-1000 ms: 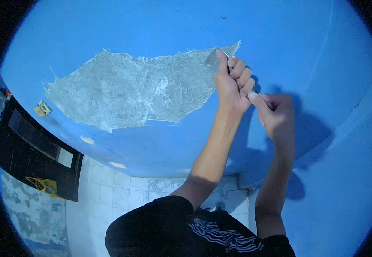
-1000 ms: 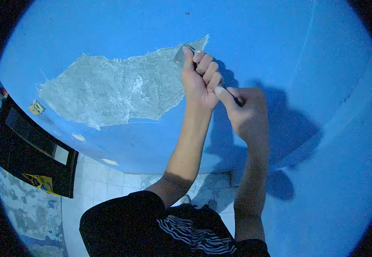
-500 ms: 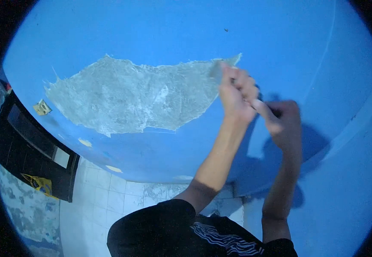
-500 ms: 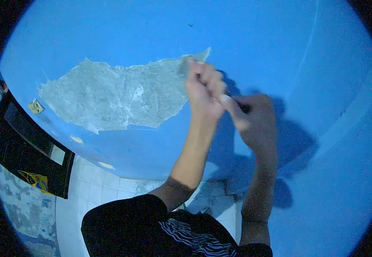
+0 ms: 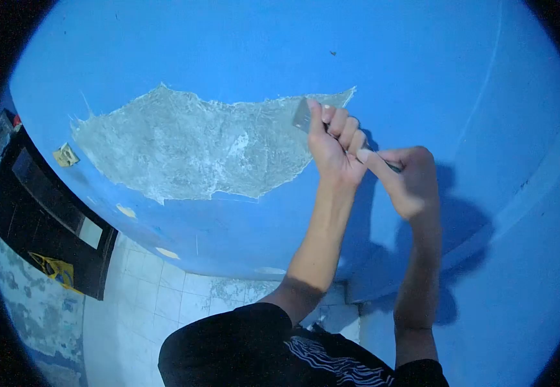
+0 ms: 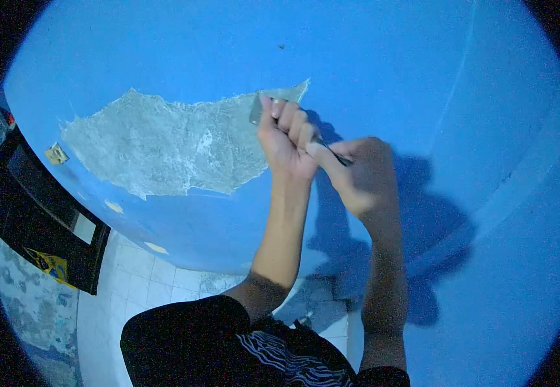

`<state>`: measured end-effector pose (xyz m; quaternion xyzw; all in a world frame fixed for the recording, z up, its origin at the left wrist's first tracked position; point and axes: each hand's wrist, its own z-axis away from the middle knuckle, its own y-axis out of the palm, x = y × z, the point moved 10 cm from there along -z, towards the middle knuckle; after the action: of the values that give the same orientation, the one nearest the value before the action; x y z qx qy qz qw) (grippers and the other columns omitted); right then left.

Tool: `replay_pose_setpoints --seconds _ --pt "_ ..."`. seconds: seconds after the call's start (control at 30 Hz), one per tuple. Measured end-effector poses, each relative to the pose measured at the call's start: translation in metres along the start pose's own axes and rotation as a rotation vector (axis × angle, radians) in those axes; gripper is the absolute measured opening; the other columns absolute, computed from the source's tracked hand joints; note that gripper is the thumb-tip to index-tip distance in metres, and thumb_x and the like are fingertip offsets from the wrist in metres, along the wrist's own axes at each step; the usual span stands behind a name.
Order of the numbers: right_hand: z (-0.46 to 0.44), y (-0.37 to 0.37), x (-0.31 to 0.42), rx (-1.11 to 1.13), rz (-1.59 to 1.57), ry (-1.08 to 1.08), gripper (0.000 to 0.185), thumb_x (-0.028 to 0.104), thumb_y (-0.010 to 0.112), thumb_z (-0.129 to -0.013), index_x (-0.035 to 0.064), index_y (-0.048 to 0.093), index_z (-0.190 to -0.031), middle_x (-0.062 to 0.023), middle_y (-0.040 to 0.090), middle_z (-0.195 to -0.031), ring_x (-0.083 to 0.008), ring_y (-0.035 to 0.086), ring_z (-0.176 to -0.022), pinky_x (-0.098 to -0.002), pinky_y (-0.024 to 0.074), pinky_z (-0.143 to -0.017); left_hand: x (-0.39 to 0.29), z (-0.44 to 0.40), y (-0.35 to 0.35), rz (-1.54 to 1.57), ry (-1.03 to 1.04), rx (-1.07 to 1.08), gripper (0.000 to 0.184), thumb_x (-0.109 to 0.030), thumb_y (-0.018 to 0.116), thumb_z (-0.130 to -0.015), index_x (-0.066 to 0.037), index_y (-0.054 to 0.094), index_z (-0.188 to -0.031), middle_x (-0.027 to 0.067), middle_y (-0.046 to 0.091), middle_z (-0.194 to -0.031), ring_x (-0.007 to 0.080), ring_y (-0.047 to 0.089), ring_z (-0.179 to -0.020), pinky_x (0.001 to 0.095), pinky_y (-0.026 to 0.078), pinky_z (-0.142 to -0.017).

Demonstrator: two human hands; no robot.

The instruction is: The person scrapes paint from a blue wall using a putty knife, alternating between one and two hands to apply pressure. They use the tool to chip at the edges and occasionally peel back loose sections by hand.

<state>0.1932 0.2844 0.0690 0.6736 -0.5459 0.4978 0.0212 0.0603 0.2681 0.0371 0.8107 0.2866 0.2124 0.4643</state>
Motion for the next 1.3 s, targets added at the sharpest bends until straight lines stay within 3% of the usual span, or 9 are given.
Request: replay_pose_setpoints --seconds 0.07,0.17,0.27,0.7,0.9,1.0,1.1,1.17,1.3 --pt "0.001 -0.013 -0.006 -0.001 0.036 0.016 0.029 0.023 0.071 -0.085 -0.0047 0.071 -0.079 0.0035 0.031 -0.053 -0.0031 0.031 -0.053 -0.0296 0.0230 -0.046 0.020 -0.002 0.000 0.023 -0.052 0.005 0.040 -0.039 0.047 -0.102 -0.014 0.039 -0.073 -0.0051 0.020 -0.058 0.0068 0.013 -0.044 0.0250 0.011 -0.034" --pt "0.000 -0.015 -0.023 0.001 0.012 0.136 0.036 0.032 0.070 -0.084 -0.0025 0.068 -0.075 -0.0187 0.049 -0.052 -0.0189 0.049 -0.044 -0.0357 0.0393 -0.049 0.025 -0.005 -0.001 -0.070 -0.067 -0.018 0.042 -0.044 0.046 -0.101 -0.016 0.037 -0.072 -0.0056 0.019 -0.057 0.0068 0.013 -0.044 0.0236 0.012 -0.033" --pt "-0.012 0.006 0.011 -0.058 0.104 -0.155 0.036 0.032 0.072 -0.081 -0.0032 0.069 -0.074 -0.0246 0.055 -0.062 -0.0365 0.060 -0.056 -0.0403 0.0456 -0.057 -0.007 -0.006 -0.007 -0.074 0.066 -0.067 0.042 -0.044 0.046 -0.102 -0.015 0.037 -0.072 -0.0054 0.019 -0.057 0.0073 0.014 -0.043 0.0243 0.012 -0.034" --pt "-0.024 0.030 0.046 0.026 0.140 -0.192 0.039 0.036 0.070 -0.079 -0.0016 0.068 -0.069 -0.0250 0.057 -0.062 -0.0425 0.060 -0.061 -0.0456 0.0473 -0.058 -0.067 -0.007 0.025 0.107 0.118 0.161 0.040 -0.038 0.045 -0.103 -0.016 0.038 -0.071 -0.0051 0.020 -0.056 0.0078 0.015 -0.043 0.0263 0.013 -0.034" --pt "-0.004 -0.009 0.026 -0.061 0.153 -0.093 0.038 0.035 0.071 -0.079 -0.0016 0.068 -0.069 -0.0246 0.058 -0.064 -0.0411 0.061 -0.060 -0.0444 0.0468 -0.057 0.004 -0.007 0.007 -0.008 -0.060 -0.030 0.042 -0.037 0.043 -0.104 -0.016 0.036 -0.069 -0.0054 0.022 -0.058 0.0074 0.017 -0.043 0.0264 0.013 -0.034" --pt "-0.019 0.025 0.038 -0.046 0.187 -0.165 0.040 0.036 0.071 -0.079 -0.0027 0.067 -0.070 -0.0248 0.058 -0.063 -0.0402 0.061 -0.059 -0.0436 0.0468 -0.057 -0.054 -0.001 -0.003 -0.129 0.187 -0.220 0.043 -0.039 0.042 -0.104 -0.015 0.035 -0.069 -0.0051 0.021 -0.057 0.0083 0.015 -0.043 0.0264 0.012 -0.034" --pt "-0.016 0.019 0.056 -0.067 0.225 -0.292 0.039 0.036 0.072 -0.079 -0.0018 0.069 -0.071 -0.0244 0.059 -0.064 -0.0399 0.060 -0.060 -0.0429 0.0472 -0.057 -0.058 -0.005 0.026 0.027 0.123 0.080 0.043 -0.039 0.042 -0.104 -0.016 0.036 -0.068 -0.0051 0.021 -0.057 0.0080 0.016 -0.043 0.0261 0.013 -0.034" --pt "-0.008 0.005 0.021 0.023 0.153 -0.027 0.037 0.035 0.072 -0.079 -0.0015 0.069 -0.072 -0.0238 0.060 -0.065 -0.0407 0.061 -0.062 -0.0443 0.0471 -0.058 -0.027 0.000 0.012 -0.149 0.141 -0.122 0.036 -0.028 0.042 -0.104 -0.013 0.040 -0.071 -0.0047 0.022 -0.057 0.0074 0.014 -0.043 0.0253 0.013 -0.035" --pt "0.008 -0.018 0.031 -0.277 0.127 -0.272 0.039 0.033 0.071 -0.081 -0.0045 0.066 -0.071 -0.0250 0.053 -0.060 -0.0402 0.056 -0.054 -0.0439 0.0429 -0.053 -0.003 -0.002 0.012 -0.017 -0.042 0.013 0.036 -0.028 0.043 -0.103 -0.013 0.040 -0.071 -0.0049 0.023 -0.058 0.0078 0.016 -0.044 0.0252 0.014 -0.035"
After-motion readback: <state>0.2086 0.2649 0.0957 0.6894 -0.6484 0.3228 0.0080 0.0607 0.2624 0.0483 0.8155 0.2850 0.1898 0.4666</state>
